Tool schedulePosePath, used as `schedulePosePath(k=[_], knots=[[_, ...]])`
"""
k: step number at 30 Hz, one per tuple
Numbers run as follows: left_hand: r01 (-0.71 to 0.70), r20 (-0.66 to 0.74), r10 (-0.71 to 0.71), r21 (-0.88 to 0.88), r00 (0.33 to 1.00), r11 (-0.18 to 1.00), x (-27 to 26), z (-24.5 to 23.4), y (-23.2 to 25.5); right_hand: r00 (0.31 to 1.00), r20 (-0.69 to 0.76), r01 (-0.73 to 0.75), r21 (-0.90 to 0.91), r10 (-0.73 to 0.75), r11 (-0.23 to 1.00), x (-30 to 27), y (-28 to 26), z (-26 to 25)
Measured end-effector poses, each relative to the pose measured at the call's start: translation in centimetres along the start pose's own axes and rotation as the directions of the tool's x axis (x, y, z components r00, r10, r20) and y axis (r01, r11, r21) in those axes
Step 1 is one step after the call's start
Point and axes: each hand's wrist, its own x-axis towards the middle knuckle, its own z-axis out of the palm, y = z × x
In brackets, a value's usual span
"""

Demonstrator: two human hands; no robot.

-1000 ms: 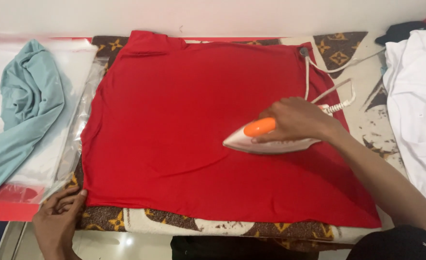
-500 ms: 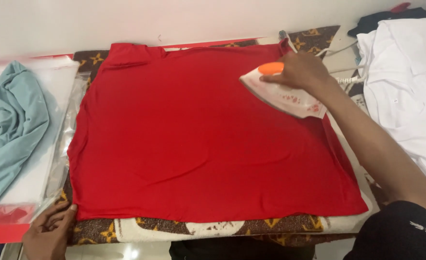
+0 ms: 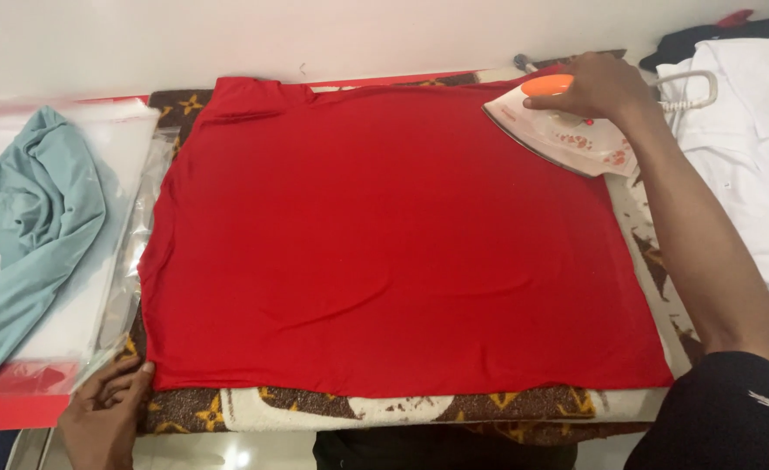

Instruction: Ironing a red garment on an ironing board to remove wrinkles and then folding it.

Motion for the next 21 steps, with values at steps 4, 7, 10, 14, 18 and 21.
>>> schedulePosePath(k=[4,7,10,14,18,21], knots=[[-0.039,-0.004,0.039,-0.030,0.999,0.999,0.2,0.1,-0.6,0.984,-0.092,-0.152,0.042,0.155,0.988,0.6,0.7,0.7],[-0.069,-0.014,0.068,-0.052,0.998,0.996,0.1,0.2,-0.8,0.972,-0.107,-0.203,0.058,0.208,0.977,1.6,1.7,1.5],[-0.049,-0.022,0.048,-0.039,0.999,0.998,-0.1,0.2,0.4,0.979,-0.140,-0.148,0.018,0.149,0.989,1.7,2.4,1.6],[-0.067,-0.011,0.068,0.025,0.998,0.997,0.0,0.1,0.7,1.000,-0.027,0.009,-0.019,-0.009,1.000,-1.1,0.2,-1.1],[-0.096,-0.013,0.095,-0.065,0.995,0.993,0.4,0.3,-0.4,0.995,0.076,0.072,-0.015,-0.071,0.997,2.7,4.5,2.5],[-0.104,-0.018,0.103,-0.059,0.995,0.993,-0.3,-0.2,0.8,0.976,0.146,0.098,0.364,-0.160,0.926,5.5,9.6,8.9]])
